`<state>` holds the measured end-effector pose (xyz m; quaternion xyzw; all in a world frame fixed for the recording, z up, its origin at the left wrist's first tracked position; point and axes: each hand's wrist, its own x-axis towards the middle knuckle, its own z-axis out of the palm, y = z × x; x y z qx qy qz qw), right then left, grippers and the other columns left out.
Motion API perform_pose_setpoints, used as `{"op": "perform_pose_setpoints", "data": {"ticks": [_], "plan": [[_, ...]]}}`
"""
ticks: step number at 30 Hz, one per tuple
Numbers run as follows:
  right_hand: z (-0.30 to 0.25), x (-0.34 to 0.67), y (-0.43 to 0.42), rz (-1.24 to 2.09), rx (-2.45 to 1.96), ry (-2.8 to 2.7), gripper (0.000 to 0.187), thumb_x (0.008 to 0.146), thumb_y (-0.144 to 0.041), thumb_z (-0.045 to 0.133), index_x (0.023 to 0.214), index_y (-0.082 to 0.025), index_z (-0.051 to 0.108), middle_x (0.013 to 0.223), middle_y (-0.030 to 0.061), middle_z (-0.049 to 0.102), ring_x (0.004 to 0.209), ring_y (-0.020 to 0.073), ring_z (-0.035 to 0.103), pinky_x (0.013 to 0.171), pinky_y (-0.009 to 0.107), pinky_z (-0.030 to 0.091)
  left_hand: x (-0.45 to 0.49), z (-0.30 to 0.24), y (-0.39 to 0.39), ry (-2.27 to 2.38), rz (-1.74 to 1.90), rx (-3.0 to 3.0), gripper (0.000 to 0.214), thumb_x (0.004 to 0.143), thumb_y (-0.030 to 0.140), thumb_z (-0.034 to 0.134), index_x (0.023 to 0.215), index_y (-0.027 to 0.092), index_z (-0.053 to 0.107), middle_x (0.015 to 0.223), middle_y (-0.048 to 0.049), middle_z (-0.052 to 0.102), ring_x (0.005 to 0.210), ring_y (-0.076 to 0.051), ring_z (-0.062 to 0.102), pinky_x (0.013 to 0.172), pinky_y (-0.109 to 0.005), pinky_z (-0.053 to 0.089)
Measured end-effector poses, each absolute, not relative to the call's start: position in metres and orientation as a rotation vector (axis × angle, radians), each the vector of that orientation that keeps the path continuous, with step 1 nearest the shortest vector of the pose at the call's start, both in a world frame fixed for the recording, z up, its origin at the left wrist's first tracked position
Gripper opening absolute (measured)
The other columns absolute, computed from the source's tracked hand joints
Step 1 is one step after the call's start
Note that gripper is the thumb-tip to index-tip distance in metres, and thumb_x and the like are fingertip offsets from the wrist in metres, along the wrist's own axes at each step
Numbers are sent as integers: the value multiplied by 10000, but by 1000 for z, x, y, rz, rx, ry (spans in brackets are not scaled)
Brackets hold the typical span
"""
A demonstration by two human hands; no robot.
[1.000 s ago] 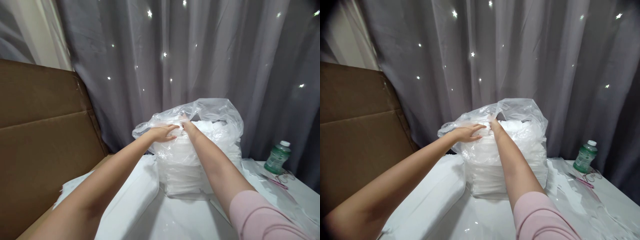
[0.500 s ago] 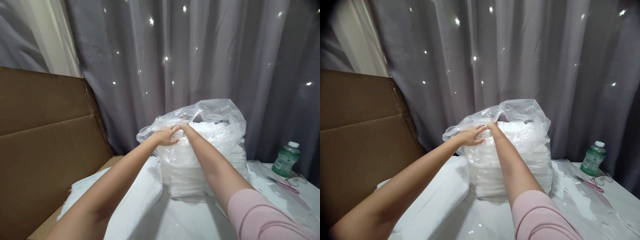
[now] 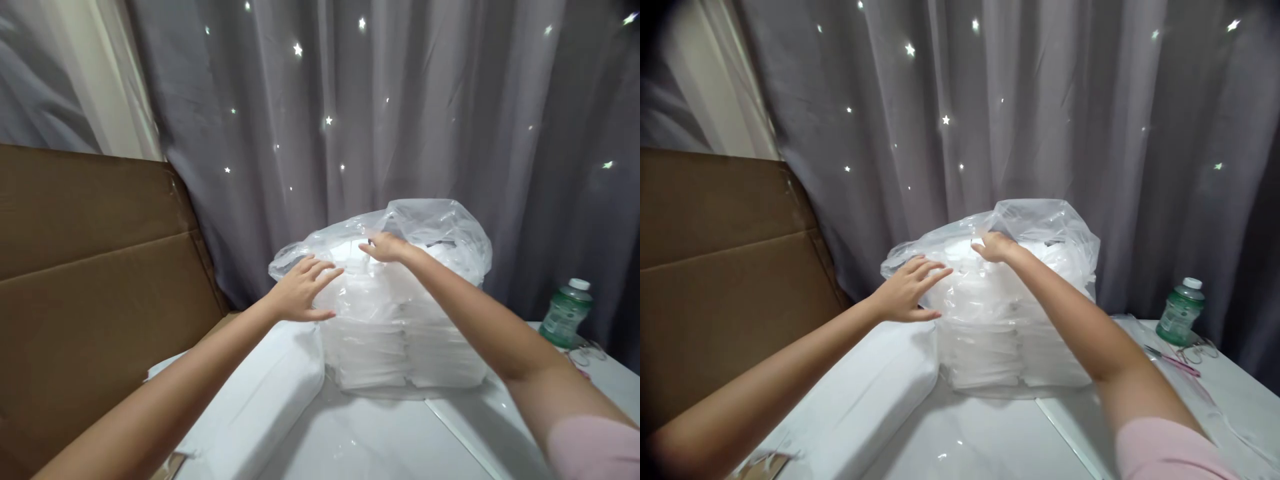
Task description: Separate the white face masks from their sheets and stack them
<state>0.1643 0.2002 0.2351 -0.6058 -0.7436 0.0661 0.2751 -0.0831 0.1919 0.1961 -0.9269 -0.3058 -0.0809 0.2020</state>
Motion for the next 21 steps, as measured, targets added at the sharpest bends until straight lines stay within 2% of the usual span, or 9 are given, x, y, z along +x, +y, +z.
{"op": "perform_pose_setpoints", "data": {"ticks": [2, 5, 8, 10, 13, 15, 17, 19, 21], "plan": [[223, 192, 160, 157, -1533, -2156, 434, 902, -379, 570, 1314, -250, 534, 1288, 69, 600, 1202, 263, 519, 984, 361, 402, -101, 182, 182, -1009, -316, -2444, 773, 736, 695, 512, 1341, 215, 488, 1174, -134, 615, 1117, -340, 528, 1025, -459, 322], [188, 226, 101, -361, -1482, -2390, 714, 779, -509, 674, 1397, -235, 443, 1206, 143, 614, 1095, 336, 546, 876, 425, 450, -114, 161, 172, -1384, -395, -2316, 540, 848, 588, 415, 1137, 169, 597, 797, -89, 665, 757, -268, 630, 746, -374, 458], [154, 244, 70, -598, -1817, -2364, 807, 741, -320, 745, 1445, -240, 359, 987, 138, 673, 834, 304, 632, 662, 356, 460, -104, 152, 168, -1488, -272, -2478, 428, 894, 533, 366, 827, 208, 635, 622, -29, 632, 588, -213, 612, 589, -296, 430], [146, 251, 68, -602, -1995, -2279, 627, 811, -148, 620, 1398, -242, 421, 808, 99, 689, 690, 253, 644, 584, 304, 410, -87, 160, 170, -1401, -252, -2563, 391, 885, 517, 399, 812, 221, 644, 729, -33, 682, 704, -217, 645, 665, -291, 449], [161, 261, 79, -630, -2054, -2120, 389, 879, -67, 413, 1209, -195, 574, 766, 119, 686, 724, 259, 656, 595, 300, 384, -55, 189, 178, -1321, -418, -2503, 465, 913, 477, 359, 1242, 206, 544, 1232, -101, 614, 1108, -275, 568, 944, -367, 401], [185, 269, 89, -669, -2044, -2004, 386, 940, -104, 289, 1227, -156, 541, 912, 171, 683, 842, 295, 648, 652, 333, 405, -32, 214, 187, -1356, -535, -2408, 613, 929, 503, 333, 1465, 211, 275, 1518, -121, 308, 1341, -358, 332, 1067, -492, 272], [209, 277, 102, -677, -1988, -1840, 426, 966, -115, 217, 1327, -115, 442, 1092, 207, 643, 989, 309, 609, 771, 373, 421, -11, 236, 198, -1440, -578, -2340, 672, 934, 571, 308, 1510, 287, 110, 1593, -71, 46, 1403, -436, 124, 1075, -623, 161], [223, 283, 115, -622, -1950, -1761, 471, 953, -62, 228, 1414, -67, 324, 1296, 230, 532, 1232, 308, 456, 967, 413, 353, 7, 249, 211, -1509, -553, -2326, 634, 948, 593, 250, 1507, 332, 108, 1596, -47, -24, 1400, -472, 48, 1046, -696, 106], [225, 287, 129, -559, -1997, -1771, 455, 956, -71, 295, 1408, -77, 351, 1401, 213, 441, 1355, 318, 297, 1069, 483, 255, 20, 252, 226, -1563, -496, -2335, 591, 960, 567, 236, 1492, 308, 222, 1593, -77, 36, 1393, -488, 59, 1024, -725, 108]]}}
